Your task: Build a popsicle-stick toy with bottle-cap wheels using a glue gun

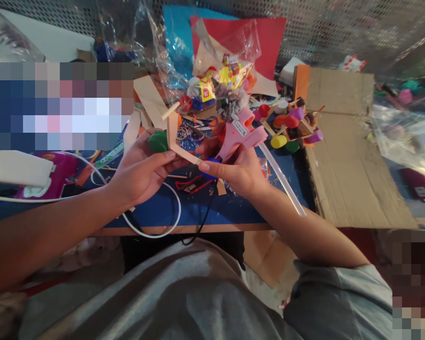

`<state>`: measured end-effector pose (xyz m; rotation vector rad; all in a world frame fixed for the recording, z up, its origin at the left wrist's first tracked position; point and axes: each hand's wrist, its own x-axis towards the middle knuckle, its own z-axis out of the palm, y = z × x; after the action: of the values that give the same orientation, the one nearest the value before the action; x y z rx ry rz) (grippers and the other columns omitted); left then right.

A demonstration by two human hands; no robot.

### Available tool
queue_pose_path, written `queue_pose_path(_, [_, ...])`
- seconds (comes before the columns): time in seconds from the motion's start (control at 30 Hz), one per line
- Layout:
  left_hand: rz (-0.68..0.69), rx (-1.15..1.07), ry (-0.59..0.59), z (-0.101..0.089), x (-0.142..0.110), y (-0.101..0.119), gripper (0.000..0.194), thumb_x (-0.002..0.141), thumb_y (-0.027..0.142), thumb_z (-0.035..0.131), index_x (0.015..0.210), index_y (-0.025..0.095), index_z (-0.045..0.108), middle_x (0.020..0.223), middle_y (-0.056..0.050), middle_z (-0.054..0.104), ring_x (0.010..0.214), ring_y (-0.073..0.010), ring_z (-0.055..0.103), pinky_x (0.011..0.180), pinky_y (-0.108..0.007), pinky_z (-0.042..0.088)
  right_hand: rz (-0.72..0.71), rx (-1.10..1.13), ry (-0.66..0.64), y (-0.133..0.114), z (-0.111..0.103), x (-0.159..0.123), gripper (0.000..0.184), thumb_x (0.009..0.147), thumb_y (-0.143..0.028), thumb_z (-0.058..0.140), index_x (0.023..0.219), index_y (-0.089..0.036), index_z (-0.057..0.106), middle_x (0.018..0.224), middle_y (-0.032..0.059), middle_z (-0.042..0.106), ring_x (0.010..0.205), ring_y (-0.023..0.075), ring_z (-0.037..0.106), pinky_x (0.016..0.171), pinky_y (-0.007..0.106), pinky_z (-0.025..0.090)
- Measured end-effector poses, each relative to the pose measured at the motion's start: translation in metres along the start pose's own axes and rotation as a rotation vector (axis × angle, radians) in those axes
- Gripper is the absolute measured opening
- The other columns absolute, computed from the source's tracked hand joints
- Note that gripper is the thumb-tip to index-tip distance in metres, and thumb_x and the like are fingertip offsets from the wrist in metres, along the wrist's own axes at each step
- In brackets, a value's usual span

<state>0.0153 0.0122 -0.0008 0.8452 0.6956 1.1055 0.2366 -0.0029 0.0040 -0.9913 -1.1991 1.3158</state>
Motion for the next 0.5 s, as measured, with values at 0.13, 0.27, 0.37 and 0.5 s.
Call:
queue_pose_path(0.13, [-0.006, -0.003, 0.011, 0.001, 0.000, 0.000, 0.049, 0.080, 0.016, 0.094, 0.111, 0.025, 0.056, 0.101, 0.005, 0.075, 0.097, -0.0152, 0.079, 0.101, -0.039, 0.072, -0.038, 0.022, -0.026, 0.002, -0.002, -0.001, 0.076, 0.058, -0.048, 0.113, 0.114, -0.029, 0.066, 0.102, 0.0000, 0.083, 0.097, 0.0227, 0.079, 0.086, 0.036, 0.064])
queue_pose_path(0.27, [0.015, 0.036, 0.002, -0.003, 0.002, -0.002, 0.052, 0.080, 0.020, 0.094, 0.113, 0.026, 0.054, 0.105, 0.004, 0.074, 0.099, -0.0168, 0.078, 0.098, -0.038, 0.071, -0.041, -0.011, -0.017, 0.002, -0.004, 0.001, 0.072, 0.059, -0.047, 0.112, 0.110, -0.028, 0.065, 0.098, -0.0009, 0.080, 0.094, 0.0209, 0.077, 0.083, 0.034, 0.063])
queue_pose_path(0.37, [0.087, 0.150, -0.033, -0.010, 0.006, -0.002, 0.055, 0.078, 0.024, 0.098, 0.117, 0.026, 0.058, 0.104, 0.002, 0.071, 0.097, -0.0170, 0.074, 0.091, -0.034, 0.068, -0.027, -0.020, -0.047, -0.001, -0.007, 0.004, 0.072, 0.058, -0.048, 0.112, 0.108, -0.028, 0.065, 0.093, -0.0015, 0.078, 0.086, 0.0198, 0.074, 0.077, 0.033, 0.061])
queue_pose_path(0.5, [0.178, 0.404, -0.135, -0.016, 0.010, 0.003, 0.059, 0.075, 0.026, 0.101, 0.121, 0.023, 0.064, 0.105, -0.001, 0.076, 0.097, -0.0183, 0.073, 0.087, -0.031, 0.063, -0.006, -0.029, -0.164, -0.005, -0.012, 0.006, 0.074, 0.059, -0.045, 0.113, 0.111, -0.028, 0.063, 0.089, -0.0020, 0.078, 0.083, 0.0214, 0.076, 0.076, 0.035, 0.062])
